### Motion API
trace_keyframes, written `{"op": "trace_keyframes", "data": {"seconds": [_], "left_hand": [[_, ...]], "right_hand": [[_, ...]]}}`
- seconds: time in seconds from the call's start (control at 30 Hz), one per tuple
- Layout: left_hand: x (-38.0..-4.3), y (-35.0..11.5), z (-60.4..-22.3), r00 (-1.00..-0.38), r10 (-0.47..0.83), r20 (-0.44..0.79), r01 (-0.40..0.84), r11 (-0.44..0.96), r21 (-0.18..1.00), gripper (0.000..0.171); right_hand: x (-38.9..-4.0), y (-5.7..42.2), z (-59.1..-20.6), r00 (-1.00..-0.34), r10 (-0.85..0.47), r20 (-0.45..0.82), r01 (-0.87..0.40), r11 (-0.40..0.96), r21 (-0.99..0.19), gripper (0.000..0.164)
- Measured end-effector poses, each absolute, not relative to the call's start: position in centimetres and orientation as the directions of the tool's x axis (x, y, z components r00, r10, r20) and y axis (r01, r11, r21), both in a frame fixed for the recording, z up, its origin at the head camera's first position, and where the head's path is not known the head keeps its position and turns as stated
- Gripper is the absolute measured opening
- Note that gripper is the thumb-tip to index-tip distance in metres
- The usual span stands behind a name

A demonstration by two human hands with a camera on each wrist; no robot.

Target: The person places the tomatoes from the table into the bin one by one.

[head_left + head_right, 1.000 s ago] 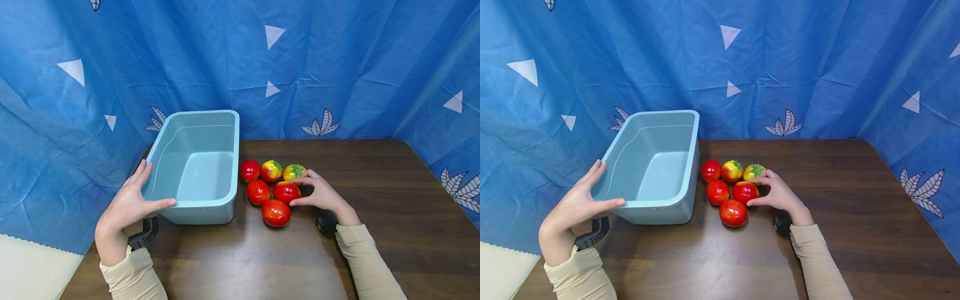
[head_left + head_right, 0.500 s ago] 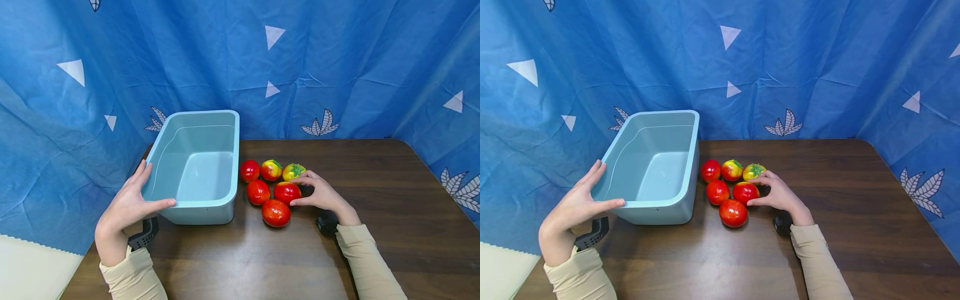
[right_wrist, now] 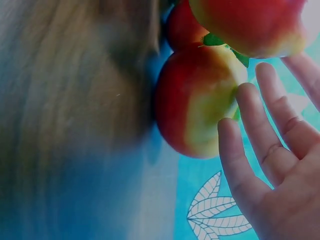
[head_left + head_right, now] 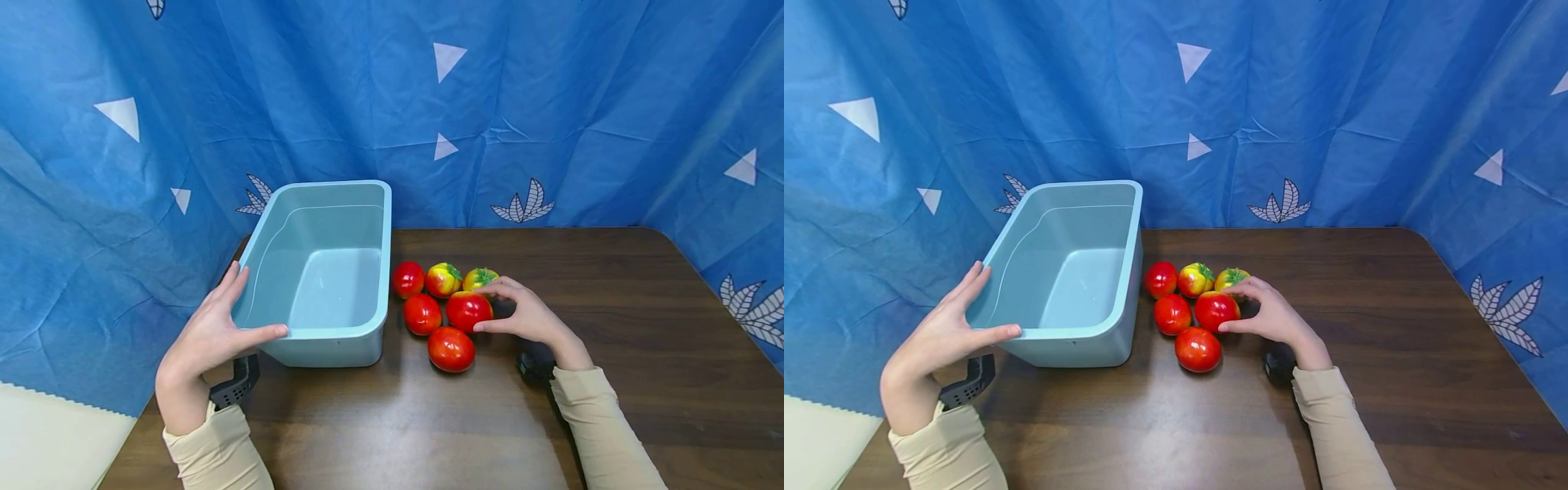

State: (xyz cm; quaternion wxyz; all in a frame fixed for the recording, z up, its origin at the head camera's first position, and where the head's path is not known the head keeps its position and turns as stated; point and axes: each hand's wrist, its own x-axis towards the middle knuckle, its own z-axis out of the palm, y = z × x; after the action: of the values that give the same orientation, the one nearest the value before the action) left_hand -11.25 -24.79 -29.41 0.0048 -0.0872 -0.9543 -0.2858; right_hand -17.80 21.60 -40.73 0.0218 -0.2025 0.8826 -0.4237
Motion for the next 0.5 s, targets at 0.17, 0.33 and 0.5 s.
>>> {"op": "trace_keyframes", "data": {"seconds": [0.17, 0.33, 0.5], "left_hand": [[-11.2, -24.8, -29.4, -0.985, 0.164, 0.062, 0.171, 0.824, 0.540, 0.106], [-11.2, -24.8, -29.3, -0.985, 0.164, 0.058, 0.169, 0.825, 0.539, 0.106], [-11.2, -24.7, -29.2, -0.986, 0.158, 0.050, 0.160, 0.827, 0.539, 0.105]], "right_hand": [[-17.6, 21.5, -40.3, -0.915, -0.368, 0.163, -0.356, 0.549, -0.757, 0.053], [-17.2, 21.2, -39.2, -0.918, -0.353, 0.179, -0.358, 0.547, -0.757, 0.056], [-16.7, 20.9, -38.2, -0.917, -0.346, 0.197, -0.366, 0.536, -0.761, 0.059]]}}
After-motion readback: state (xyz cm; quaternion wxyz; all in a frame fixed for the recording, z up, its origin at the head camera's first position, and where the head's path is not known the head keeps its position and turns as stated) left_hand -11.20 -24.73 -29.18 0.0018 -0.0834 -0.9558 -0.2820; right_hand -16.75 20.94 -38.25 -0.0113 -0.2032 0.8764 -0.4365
